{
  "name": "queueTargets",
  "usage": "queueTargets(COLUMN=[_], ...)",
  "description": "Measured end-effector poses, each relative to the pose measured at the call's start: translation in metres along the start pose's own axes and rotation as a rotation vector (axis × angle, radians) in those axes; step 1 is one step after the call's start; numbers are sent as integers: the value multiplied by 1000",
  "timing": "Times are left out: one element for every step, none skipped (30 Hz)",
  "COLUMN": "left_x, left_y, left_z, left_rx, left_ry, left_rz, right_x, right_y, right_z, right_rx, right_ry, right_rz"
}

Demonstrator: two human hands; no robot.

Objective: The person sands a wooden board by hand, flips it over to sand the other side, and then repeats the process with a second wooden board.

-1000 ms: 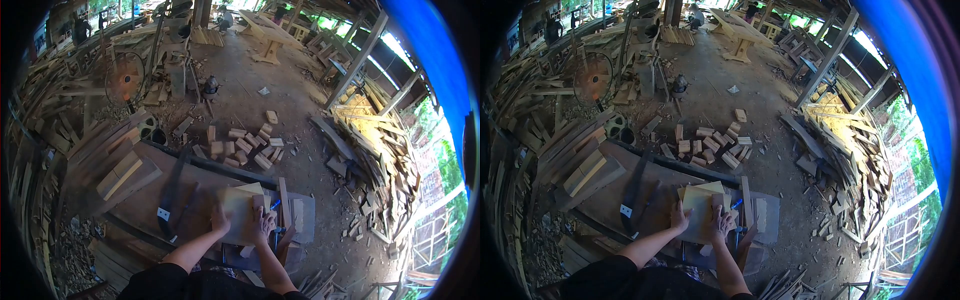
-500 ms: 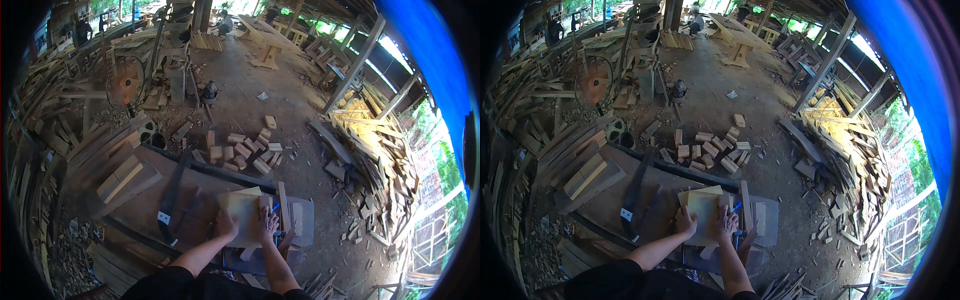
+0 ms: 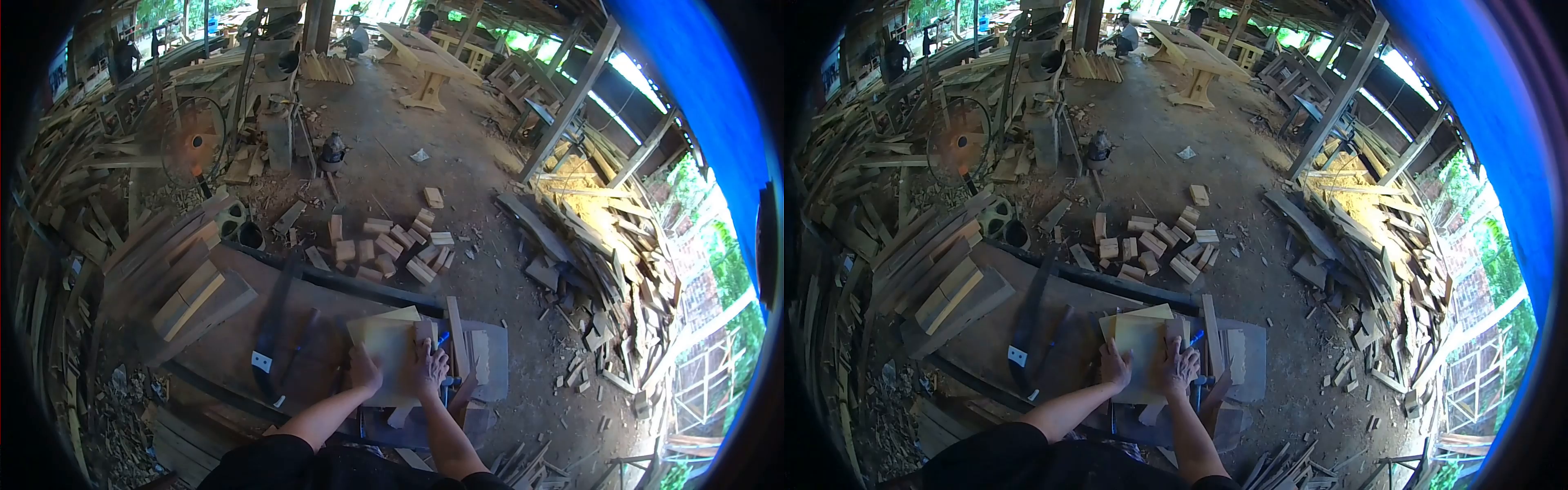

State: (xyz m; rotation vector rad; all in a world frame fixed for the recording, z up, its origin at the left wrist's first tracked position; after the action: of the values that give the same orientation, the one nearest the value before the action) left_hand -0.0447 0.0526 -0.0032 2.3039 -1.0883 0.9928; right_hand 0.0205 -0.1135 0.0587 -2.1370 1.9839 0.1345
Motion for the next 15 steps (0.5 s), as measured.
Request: queueTargets(left_x=[-2,-3,-1,0,2,1,1,1,2,3,4,3,2,1,-1], left_y=[0,-1,-1,-1,0,0,0,0,0,0,1,1,1,1,1], left_z=[2,4,1,0,-2,-2,-1,-1,-2,-3,-4,-3,-2,-1,1], left_rx=[14,29,30,15,-1,1,-5,-11,-8,-17,-26,-23,-17,-11,-9], left_ry=[29,59,60,70,81,82,83,83,85,89,94,94,87,80,79], left_rz=[18,36,33,26,18,14,15,15,12,8,5,3,2,2,0], right_x=[0,0,-1,-1,0,0,0,0,0,0,1,0,0,-1,-1], right_y=[0,0,-1,-1,-1,-1,-1,-2,-2,-2,-1,-1,-1,-1,-1], right_z=[0,0,0,0,0,0,1,2,2,2,2,1,1,0,0], right_rx=[-1,0,1,-1,-8,-15,-16,-12,-7,-7,-11,-14,-14,-17,-18], right_ry=[0,-2,-4,-3,-16,-30,-28,-25,-21,-20,-17,-16,-16,-17,-17], right_rz=[-1,2,5,1,3,4,0,5,10,6,7,10,7,7,8])
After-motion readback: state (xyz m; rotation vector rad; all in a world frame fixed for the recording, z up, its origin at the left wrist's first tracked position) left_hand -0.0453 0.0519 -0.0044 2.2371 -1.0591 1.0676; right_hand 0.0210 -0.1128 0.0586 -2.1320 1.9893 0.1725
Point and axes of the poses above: each hand's wrist, its own y-axis away from the middle knuckle, its own z-axis out of the palm, x = y × z, the point moved 6 cm from there along -y, towards the middle knuckle, and after that the axes turned 4 degrees about x, right-handed, at the moved point
